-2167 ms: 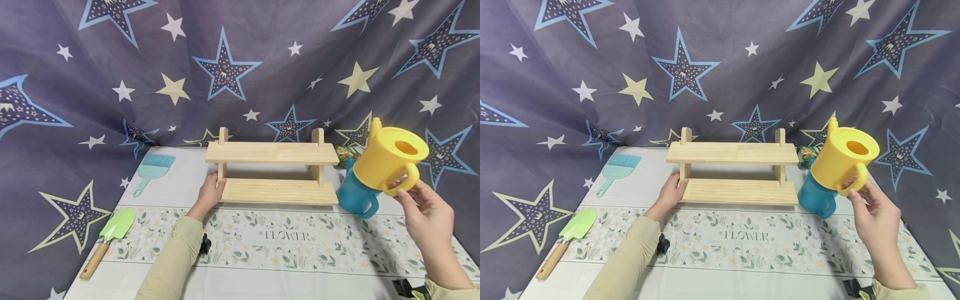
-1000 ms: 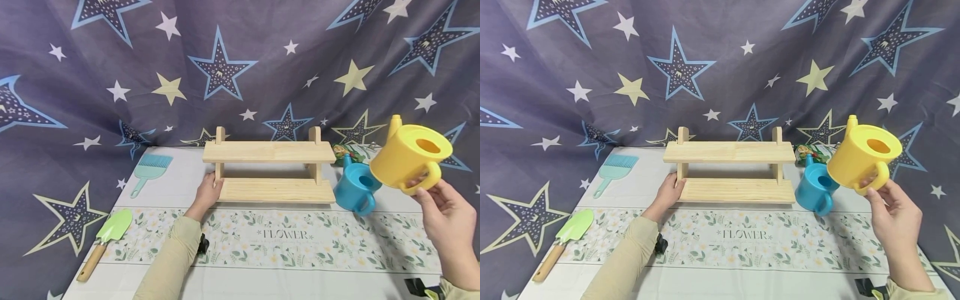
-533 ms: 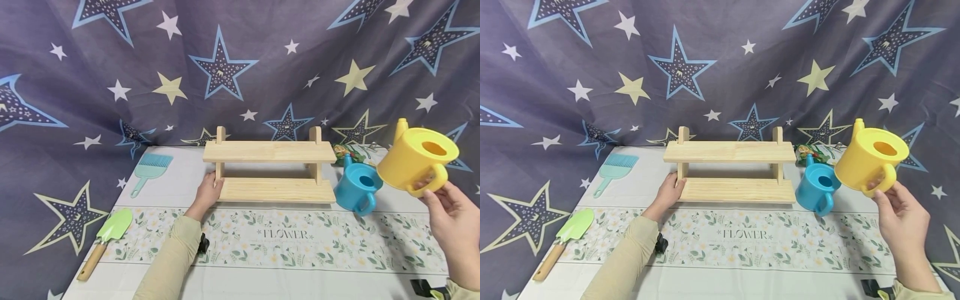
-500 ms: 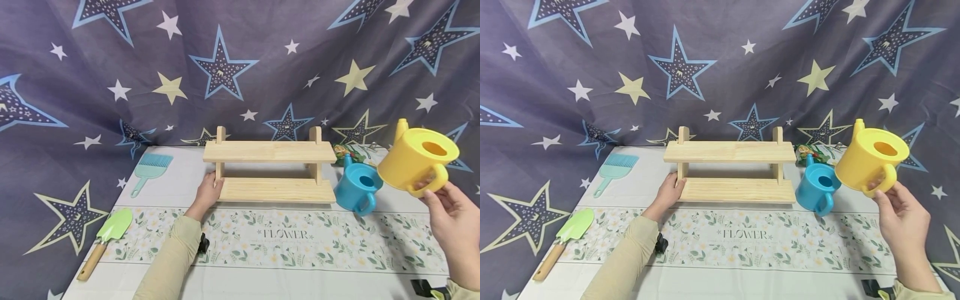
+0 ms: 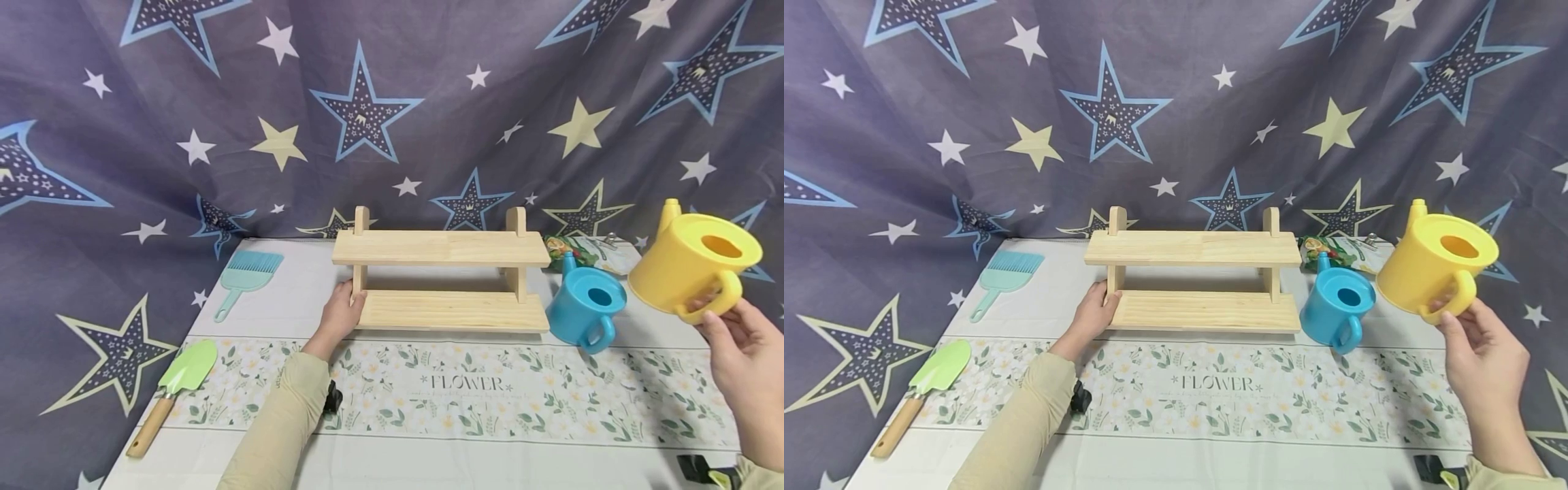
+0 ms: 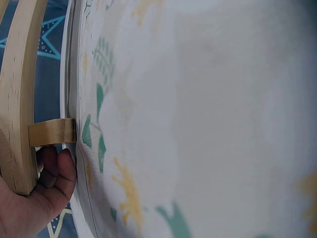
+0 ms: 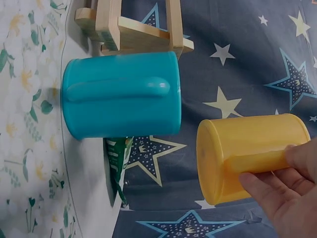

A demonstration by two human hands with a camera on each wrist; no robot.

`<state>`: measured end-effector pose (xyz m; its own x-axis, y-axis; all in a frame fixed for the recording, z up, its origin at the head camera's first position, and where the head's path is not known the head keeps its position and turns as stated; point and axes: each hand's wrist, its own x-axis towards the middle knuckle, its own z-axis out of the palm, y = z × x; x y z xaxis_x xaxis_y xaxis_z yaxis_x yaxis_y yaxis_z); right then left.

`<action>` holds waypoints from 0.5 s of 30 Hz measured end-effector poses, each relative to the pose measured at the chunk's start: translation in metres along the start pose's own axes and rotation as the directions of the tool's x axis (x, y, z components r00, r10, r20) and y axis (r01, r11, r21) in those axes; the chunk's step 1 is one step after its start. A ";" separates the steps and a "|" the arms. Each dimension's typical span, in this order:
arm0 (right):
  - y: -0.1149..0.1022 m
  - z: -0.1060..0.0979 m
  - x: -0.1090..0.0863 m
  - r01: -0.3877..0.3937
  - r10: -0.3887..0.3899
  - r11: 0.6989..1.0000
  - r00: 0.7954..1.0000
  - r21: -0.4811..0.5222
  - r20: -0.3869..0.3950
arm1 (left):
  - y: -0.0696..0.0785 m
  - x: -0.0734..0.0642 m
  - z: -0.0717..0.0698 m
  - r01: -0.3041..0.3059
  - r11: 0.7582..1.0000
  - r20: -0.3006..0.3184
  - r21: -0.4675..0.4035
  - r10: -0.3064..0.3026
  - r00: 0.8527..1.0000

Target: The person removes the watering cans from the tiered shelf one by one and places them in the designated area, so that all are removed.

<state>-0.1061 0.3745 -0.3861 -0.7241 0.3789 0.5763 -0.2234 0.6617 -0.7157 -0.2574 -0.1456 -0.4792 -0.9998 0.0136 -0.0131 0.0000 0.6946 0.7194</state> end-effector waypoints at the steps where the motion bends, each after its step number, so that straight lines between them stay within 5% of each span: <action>1: 0.002 0.000 0.000 0.000 0.000 1.000 1.000 0.006 0.000 | 0.000 0.000 0.000 -0.001 1.000 -0.001 -0.001 0.001 1.000; 15: 0.020 0.000 0.001 -0.141 0.140 0.990 0.990 -0.028 -0.032 | 0.001 -0.001 -0.001 0.004 1.000 0.003 -0.003 -0.004 1.000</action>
<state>-0.1112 0.3882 -0.3999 -0.7273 0.4881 0.4824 -0.1003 0.6198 -0.7783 -0.2568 -0.1456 -0.4772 -0.9998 0.0126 -0.0178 -0.0041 0.6928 0.7212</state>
